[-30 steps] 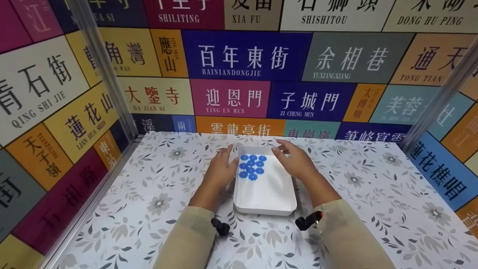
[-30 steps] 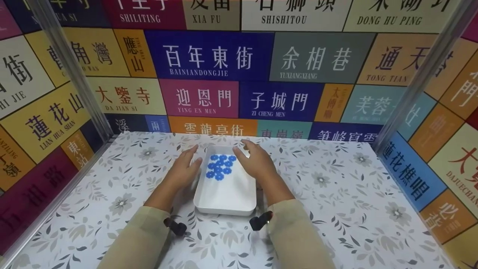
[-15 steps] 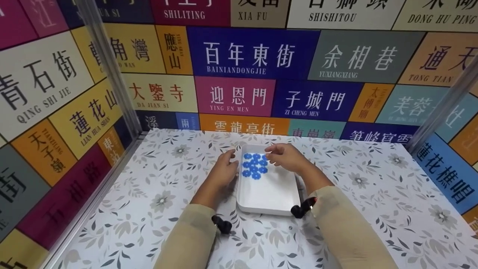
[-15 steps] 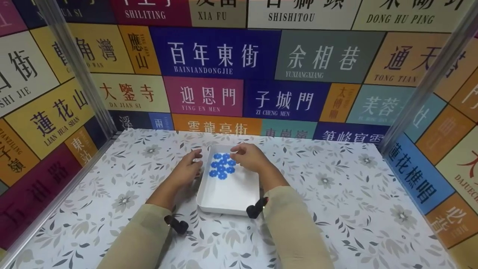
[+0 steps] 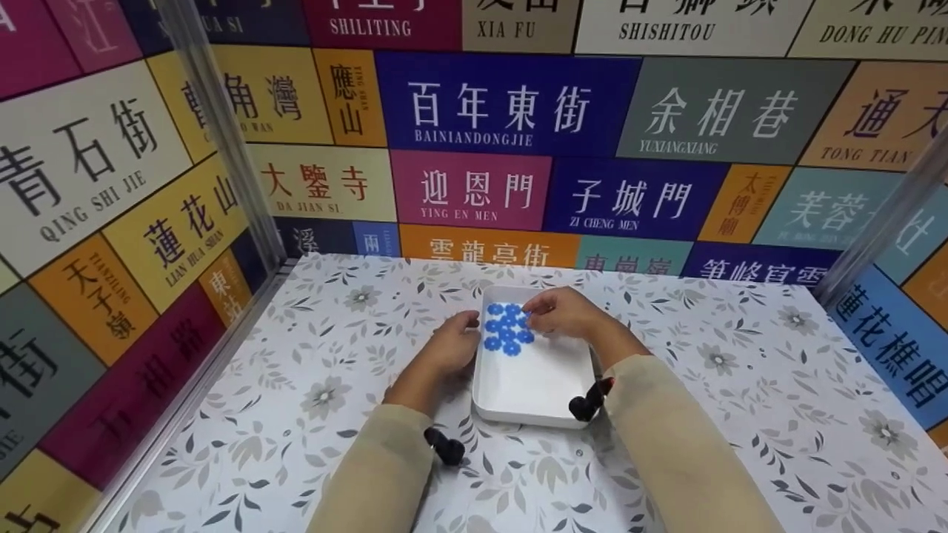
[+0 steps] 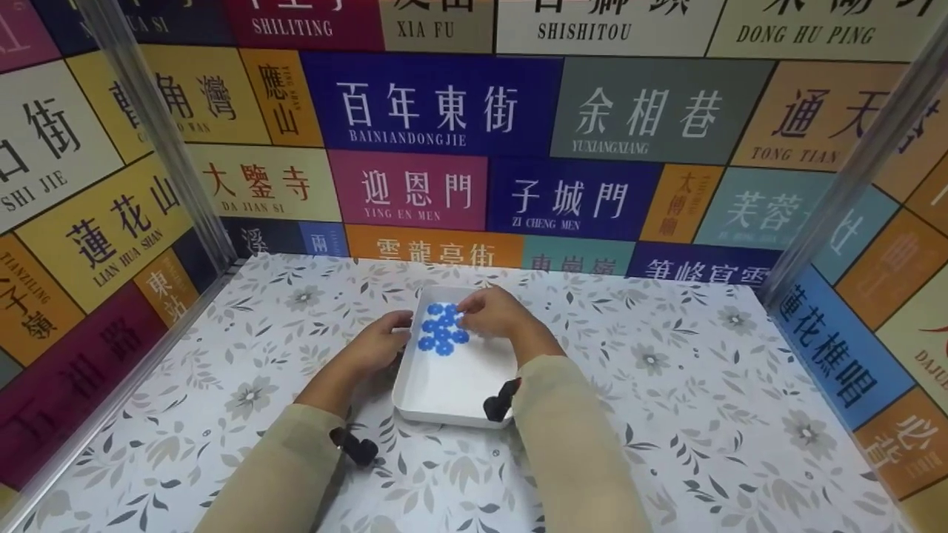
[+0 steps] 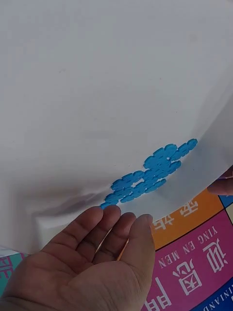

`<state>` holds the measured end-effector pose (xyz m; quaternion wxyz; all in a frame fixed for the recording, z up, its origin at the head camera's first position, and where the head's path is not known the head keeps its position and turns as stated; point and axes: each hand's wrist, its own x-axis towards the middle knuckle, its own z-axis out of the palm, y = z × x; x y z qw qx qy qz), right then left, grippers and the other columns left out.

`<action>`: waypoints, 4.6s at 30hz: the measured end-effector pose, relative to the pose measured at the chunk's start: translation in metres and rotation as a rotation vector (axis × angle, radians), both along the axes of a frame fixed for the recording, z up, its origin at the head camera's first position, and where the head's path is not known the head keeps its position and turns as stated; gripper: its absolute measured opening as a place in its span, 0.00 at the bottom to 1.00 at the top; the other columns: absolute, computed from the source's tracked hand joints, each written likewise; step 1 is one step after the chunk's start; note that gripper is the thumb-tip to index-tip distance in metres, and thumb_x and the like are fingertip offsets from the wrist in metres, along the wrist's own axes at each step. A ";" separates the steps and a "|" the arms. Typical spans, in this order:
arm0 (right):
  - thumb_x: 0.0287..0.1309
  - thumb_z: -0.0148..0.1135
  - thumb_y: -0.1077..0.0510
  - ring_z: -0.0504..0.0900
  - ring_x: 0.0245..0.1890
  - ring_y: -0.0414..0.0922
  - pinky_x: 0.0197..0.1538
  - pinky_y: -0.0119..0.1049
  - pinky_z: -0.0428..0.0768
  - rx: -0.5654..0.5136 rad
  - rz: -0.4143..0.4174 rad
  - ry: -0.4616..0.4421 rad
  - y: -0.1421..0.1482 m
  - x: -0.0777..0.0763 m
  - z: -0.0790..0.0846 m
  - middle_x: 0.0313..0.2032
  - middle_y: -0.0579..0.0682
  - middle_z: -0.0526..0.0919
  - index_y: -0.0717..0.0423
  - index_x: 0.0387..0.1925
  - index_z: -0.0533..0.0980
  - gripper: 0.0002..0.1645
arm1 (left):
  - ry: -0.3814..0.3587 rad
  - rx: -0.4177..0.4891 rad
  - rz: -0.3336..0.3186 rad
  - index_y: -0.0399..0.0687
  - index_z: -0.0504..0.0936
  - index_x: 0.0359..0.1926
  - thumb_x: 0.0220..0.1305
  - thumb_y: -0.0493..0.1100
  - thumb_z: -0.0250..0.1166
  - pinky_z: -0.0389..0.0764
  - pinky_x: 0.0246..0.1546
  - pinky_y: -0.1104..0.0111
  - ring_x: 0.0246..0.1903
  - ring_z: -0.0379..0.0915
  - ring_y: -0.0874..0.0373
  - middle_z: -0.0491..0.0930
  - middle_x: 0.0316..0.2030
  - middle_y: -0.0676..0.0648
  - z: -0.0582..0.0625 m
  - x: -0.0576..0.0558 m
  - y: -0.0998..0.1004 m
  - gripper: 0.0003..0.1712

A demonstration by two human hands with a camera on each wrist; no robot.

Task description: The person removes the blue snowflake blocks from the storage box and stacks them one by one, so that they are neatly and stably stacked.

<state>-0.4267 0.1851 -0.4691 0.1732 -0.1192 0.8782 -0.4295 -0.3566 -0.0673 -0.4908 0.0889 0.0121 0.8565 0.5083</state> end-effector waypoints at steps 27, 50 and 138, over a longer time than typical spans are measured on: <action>0.58 0.80 0.53 0.83 0.47 0.45 0.59 0.43 0.81 0.303 0.101 0.060 -0.009 -0.002 -0.004 0.46 0.46 0.91 0.41 0.48 0.91 0.15 | -0.054 0.125 0.004 0.48 0.66 0.81 0.82 0.44 0.51 0.57 0.85 0.49 0.81 0.61 0.45 0.69 0.79 0.43 -0.003 0.005 0.000 0.30; 0.59 0.77 0.53 0.79 0.46 0.49 0.55 0.43 0.79 0.362 0.097 0.064 -0.015 0.001 -0.001 0.45 0.48 0.88 0.44 0.44 0.89 0.11 | -0.009 0.033 -0.031 0.47 0.66 0.81 0.81 0.42 0.49 0.58 0.84 0.47 0.80 0.62 0.41 0.71 0.77 0.40 -0.002 0.004 0.000 0.31; 0.66 0.74 0.57 0.86 0.30 0.36 0.38 0.29 0.88 -0.156 -0.466 -0.039 0.132 0.053 -0.032 0.32 0.40 0.90 0.66 0.57 0.84 0.23 | -0.048 0.077 -0.003 0.48 0.67 0.81 0.81 0.44 0.53 0.60 0.84 0.46 0.79 0.64 0.43 0.72 0.77 0.41 -0.005 0.001 -0.001 0.31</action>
